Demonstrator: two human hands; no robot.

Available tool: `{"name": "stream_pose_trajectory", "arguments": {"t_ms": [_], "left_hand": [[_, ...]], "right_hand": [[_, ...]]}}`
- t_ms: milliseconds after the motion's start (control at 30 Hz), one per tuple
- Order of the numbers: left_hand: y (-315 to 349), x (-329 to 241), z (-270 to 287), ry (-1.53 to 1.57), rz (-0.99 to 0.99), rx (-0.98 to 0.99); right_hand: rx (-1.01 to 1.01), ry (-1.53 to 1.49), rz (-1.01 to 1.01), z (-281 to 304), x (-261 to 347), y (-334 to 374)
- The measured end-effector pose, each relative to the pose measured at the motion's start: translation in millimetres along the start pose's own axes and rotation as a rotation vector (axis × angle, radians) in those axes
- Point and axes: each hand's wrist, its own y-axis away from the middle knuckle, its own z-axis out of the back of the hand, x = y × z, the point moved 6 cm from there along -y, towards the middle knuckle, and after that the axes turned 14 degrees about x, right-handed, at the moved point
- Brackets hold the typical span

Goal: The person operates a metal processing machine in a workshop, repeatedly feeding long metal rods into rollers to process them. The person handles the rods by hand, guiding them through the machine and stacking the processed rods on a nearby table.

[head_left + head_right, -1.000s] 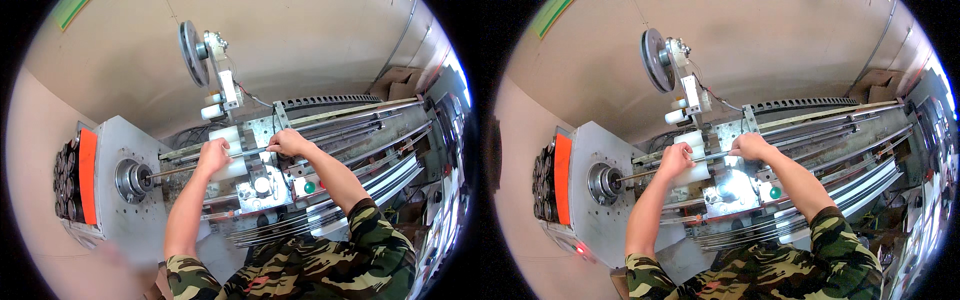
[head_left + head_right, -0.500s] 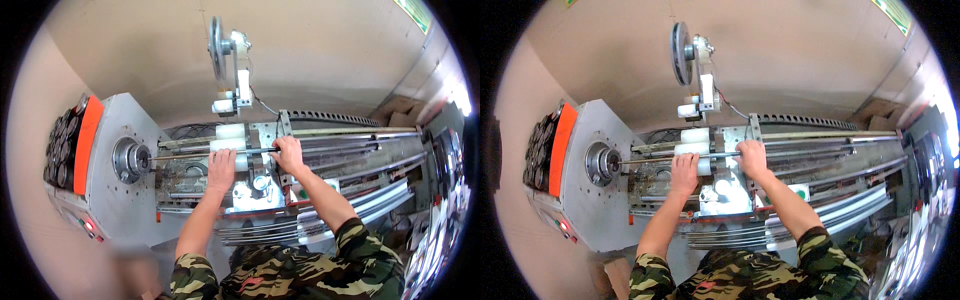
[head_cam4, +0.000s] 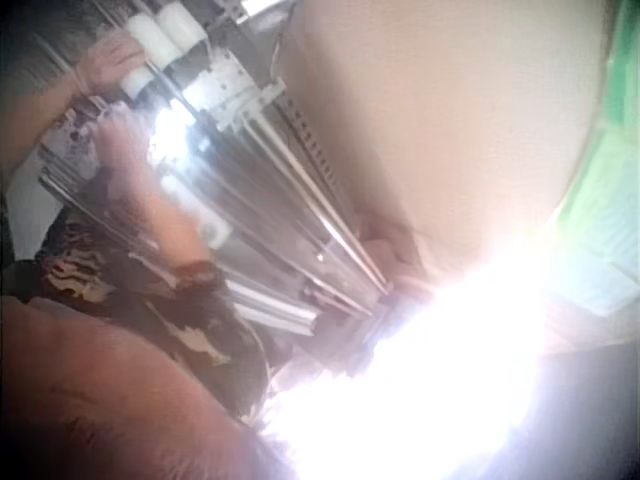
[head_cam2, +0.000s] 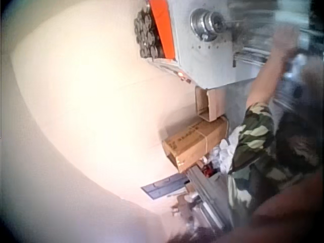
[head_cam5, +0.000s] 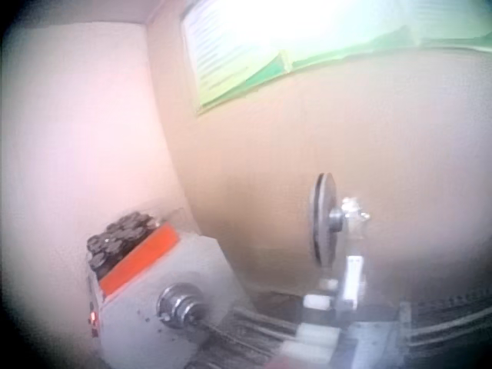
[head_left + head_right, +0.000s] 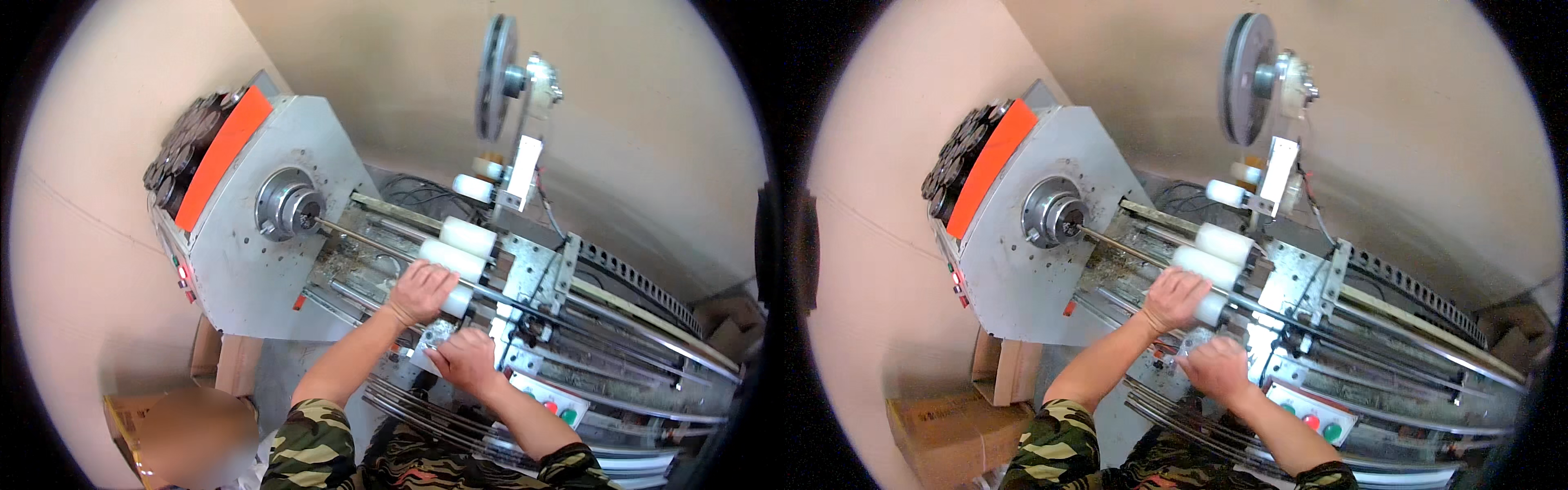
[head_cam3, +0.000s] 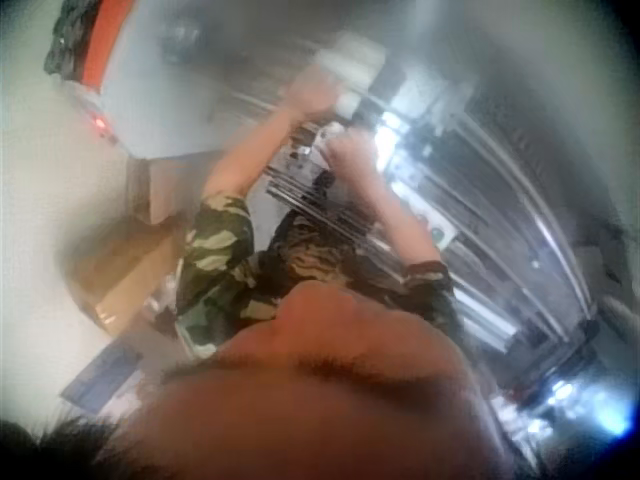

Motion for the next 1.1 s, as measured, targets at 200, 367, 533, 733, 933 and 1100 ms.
{"name": "stream_pose_trajectory", "arguments": {"t_ms": [200,367,533,733,933,1100], "left_hand": [[-3,-1,6,-0.010,-0.007,0.017],[-7,12,30,0.021,0.036,0.064],[-13,4,33,-0.010,0.118,0.195],[-18,-2,33,-0.107,0.123,0.207],[-23,-9,43,-0.114,0.176,0.216],[-21,-2,37,-0.150,0.172,0.136]], "right_hand": [[-0.082,-0.084,0.073,5,4,0],[-0.147,-0.085,0.072,15,18,-12],[-0.162,-0.132,0.080,18,13,-7],[-0.215,-0.109,0.090,30,15,-3],[-0.078,-0.115,0.098,36,14,-1],[0.045,-0.130,-0.027,66,2,46]]}}
